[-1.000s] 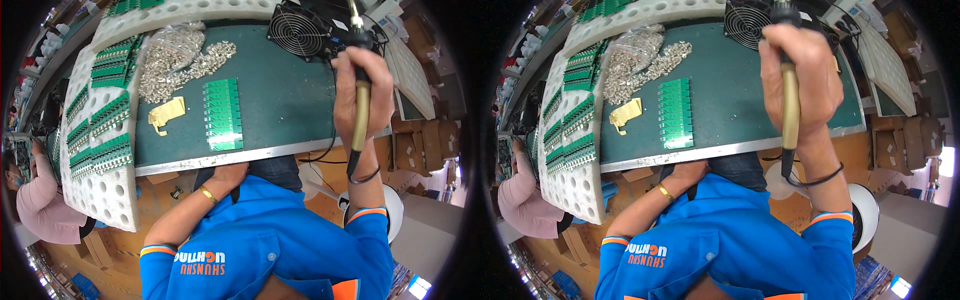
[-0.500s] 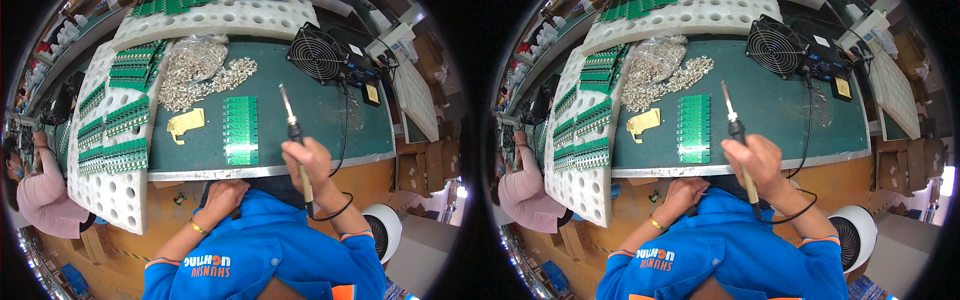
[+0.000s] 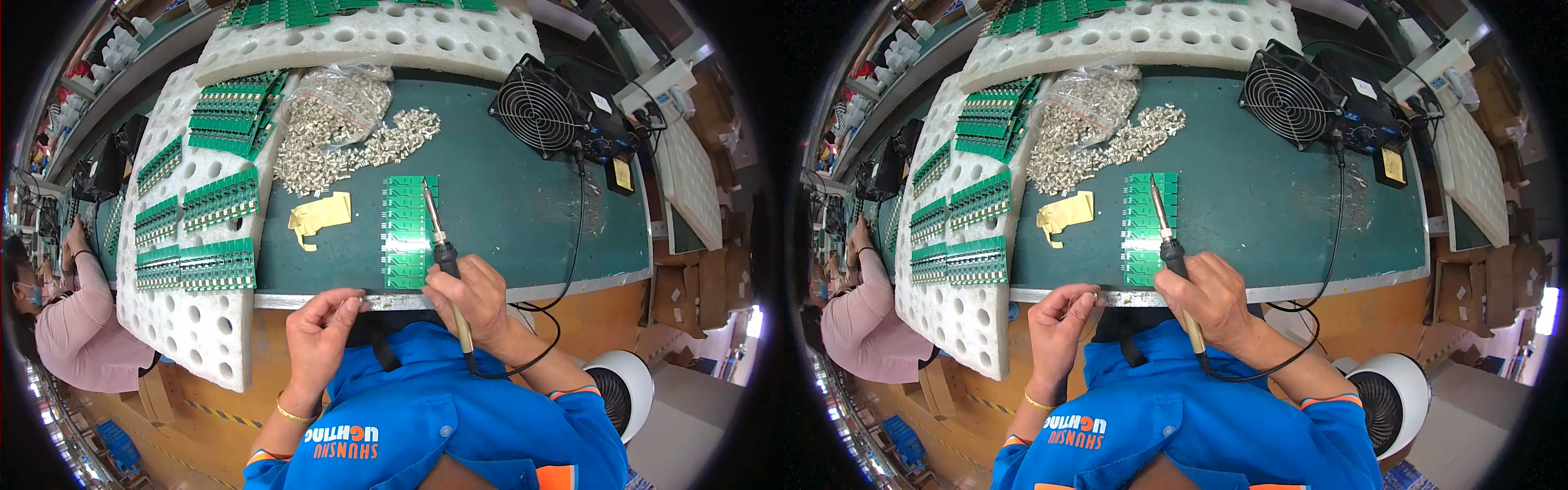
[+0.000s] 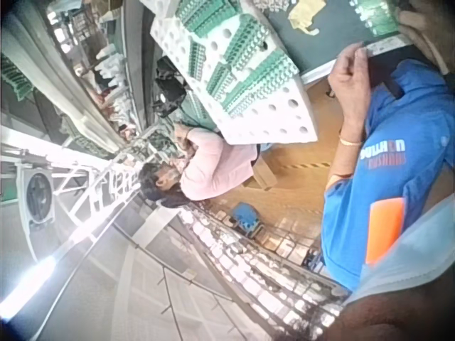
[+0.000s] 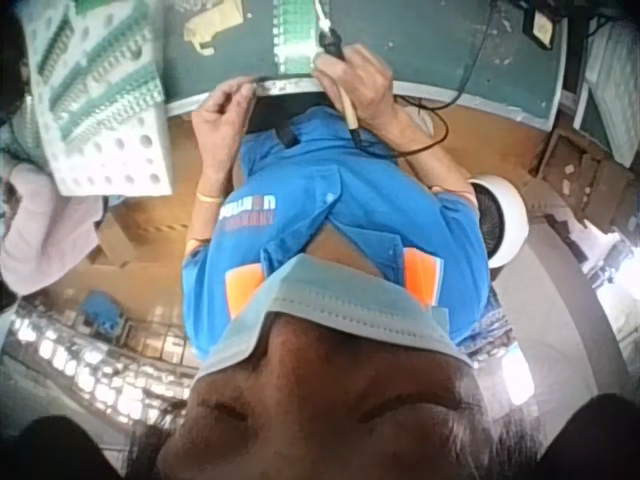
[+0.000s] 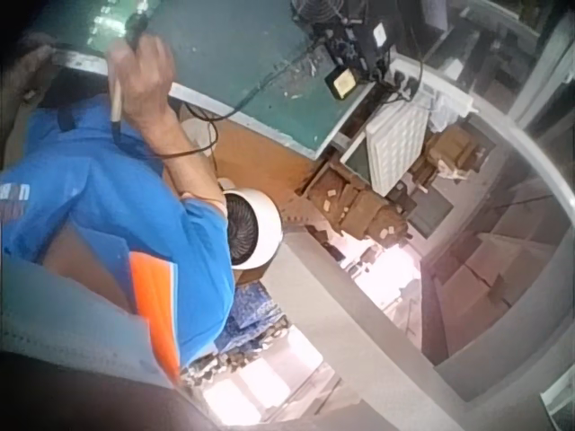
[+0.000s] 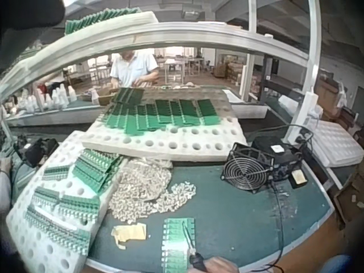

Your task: The person solders electronic components onto circuit boards using a soldering iron and solder wire.

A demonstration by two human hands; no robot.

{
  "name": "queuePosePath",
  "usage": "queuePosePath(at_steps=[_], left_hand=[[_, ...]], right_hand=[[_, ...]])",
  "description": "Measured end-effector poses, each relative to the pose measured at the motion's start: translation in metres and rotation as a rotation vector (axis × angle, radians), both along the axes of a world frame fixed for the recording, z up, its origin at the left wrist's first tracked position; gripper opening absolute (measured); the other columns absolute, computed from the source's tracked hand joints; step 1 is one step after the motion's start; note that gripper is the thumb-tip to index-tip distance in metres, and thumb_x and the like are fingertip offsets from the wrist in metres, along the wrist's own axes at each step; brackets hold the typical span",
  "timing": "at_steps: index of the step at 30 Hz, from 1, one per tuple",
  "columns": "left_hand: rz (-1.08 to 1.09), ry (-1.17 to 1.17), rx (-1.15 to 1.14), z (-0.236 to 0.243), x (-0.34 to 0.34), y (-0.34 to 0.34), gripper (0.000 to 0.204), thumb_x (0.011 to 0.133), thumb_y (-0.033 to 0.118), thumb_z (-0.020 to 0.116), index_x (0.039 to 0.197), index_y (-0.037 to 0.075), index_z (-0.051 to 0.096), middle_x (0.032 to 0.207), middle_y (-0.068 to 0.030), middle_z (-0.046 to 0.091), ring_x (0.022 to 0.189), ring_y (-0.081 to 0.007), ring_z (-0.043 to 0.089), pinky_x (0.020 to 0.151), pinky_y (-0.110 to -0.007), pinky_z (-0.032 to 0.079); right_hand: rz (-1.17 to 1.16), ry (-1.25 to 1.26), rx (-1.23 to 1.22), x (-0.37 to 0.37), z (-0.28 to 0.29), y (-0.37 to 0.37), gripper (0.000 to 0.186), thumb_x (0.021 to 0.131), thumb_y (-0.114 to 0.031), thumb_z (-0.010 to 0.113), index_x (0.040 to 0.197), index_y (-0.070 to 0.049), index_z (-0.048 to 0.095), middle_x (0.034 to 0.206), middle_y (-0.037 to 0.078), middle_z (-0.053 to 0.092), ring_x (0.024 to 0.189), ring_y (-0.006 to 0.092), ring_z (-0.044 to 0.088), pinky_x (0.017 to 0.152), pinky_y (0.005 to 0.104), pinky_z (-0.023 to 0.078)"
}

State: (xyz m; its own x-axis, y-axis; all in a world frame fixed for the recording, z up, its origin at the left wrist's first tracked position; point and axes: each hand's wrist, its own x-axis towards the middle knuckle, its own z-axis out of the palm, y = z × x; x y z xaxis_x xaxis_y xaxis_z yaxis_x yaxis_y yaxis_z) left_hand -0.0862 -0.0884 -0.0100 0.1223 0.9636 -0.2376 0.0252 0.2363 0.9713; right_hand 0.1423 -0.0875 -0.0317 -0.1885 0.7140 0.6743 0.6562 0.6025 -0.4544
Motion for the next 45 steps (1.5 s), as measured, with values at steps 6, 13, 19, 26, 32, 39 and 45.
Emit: queuePosePath(at_steps=[6,13,19,26,32,39,45], left_hand=[[-0.001,-0.052,-0.102,0.001,0.001,0.015,0.012,0.095,0.010,0.065,0.100,-0.001,0.066,0.090,-0.0061,0.071,0.081,-0.0084,0.064,0.074,-0.022,0.049],[-0.011,-0.045,-0.158,0.001,0.002,0.026,0.008,0.095,0.005,0.063,0.097,-0.002,0.064,0.089,-0.0063,0.071,0.084,-0.0070,0.064,0.076,-0.020,0.051],[0.007,-0.038,-0.190,0.002,0.004,0.031,0.009,0.093,0.009,0.067,0.096,0.001,0.065,0.089,-0.0061,0.071,0.079,-0.0064,0.063,0.071,-0.019,0.047],[-0.047,-0.017,-0.190,0.005,0.007,0.036,0.006,0.094,0.003,0.064,0.096,-0.003,0.064,0.088,-0.0045,0.069,0.082,-0.0059,0.063,0.073,-0.019,0.049],[-0.043,0.014,-0.194,0.003,0.008,0.035,0.006,0.093,0.002,0.064,0.097,-0.003,0.064,0.088,-0.0039,0.069,0.081,-0.0050,0.062,0.069,-0.017,0.048],[-0.063,0.035,-0.204,0.002,0.008,0.034,0.007,0.093,0.002,0.065,0.097,-0.003,0.064,0.087,-0.0038,0.069,0.080,-0.0039,0.061,0.067,-0.017,0.047],[-0.078,0.071,-0.154,-0.001,0.010,0.034,0.009,0.093,0.003,0.065,0.099,-0.004,0.065,0.085,-0.0033,0.070,0.077,-0.0048,0.061,0.066,-0.019,0.048]], right_hand=[[0.002,-0.072,-0.077,0.002,-0.002,-0.001,0.046,0.067,0.004,0.078,0.105,-0.005,0.054,0.081,0.013,0.063,0.061,0.0268,0.055,0.051,0.0360,0.044],[0.010,-0.078,-0.134,0.004,-0.001,0.000,0.045,0.068,0.005,0.077,0.105,-0.004,0.054,0.083,0.014,0.064,0.065,0.0284,0.060,0.055,0.0370,0.048],[-0.008,-0.032,-0.146,0.001,-0.004,0.002,0.041,0.071,0.004,0.073,0.106,-0.006,0.055,0.079,0.012,0.059,0.063,0.0282,0.058,0.054,0.0383,0.045],[-0.024,-0.009,-0.165,0.003,-0.005,0.001,0.040,0.072,0.003,0.071,0.108,-0.007,0.057,0.074,0.010,0.053,0.060,0.0276,0.054,0.053,0.0386,0.042],[0.004,-0.049,-0.201,0.004,-0.001,0.002,0.043,0.070,0.005,0.075,0.106,-0.006,0.054,0.083,0.012,0.064,0.067,0.0285,0.062,0.056,0.0378,0.048],[-0.002,-0.038,-0.202,0.005,-0.001,0.001,0.043,0.071,0.006,0.075,0.106,-0.006,0.053,0.083,0.012,0.064,0.068,0.0285,0.063,0.057,0.0376,0.048],[0.003,-0.042,-0.206,0.005,-0.001,0.001,0.043,0.071,0.006,0.076,0.106,-0.006,0.053,0.084,0.012,0.064,0.069,0.0286,0.063,0.057,0.0375,0.049]])
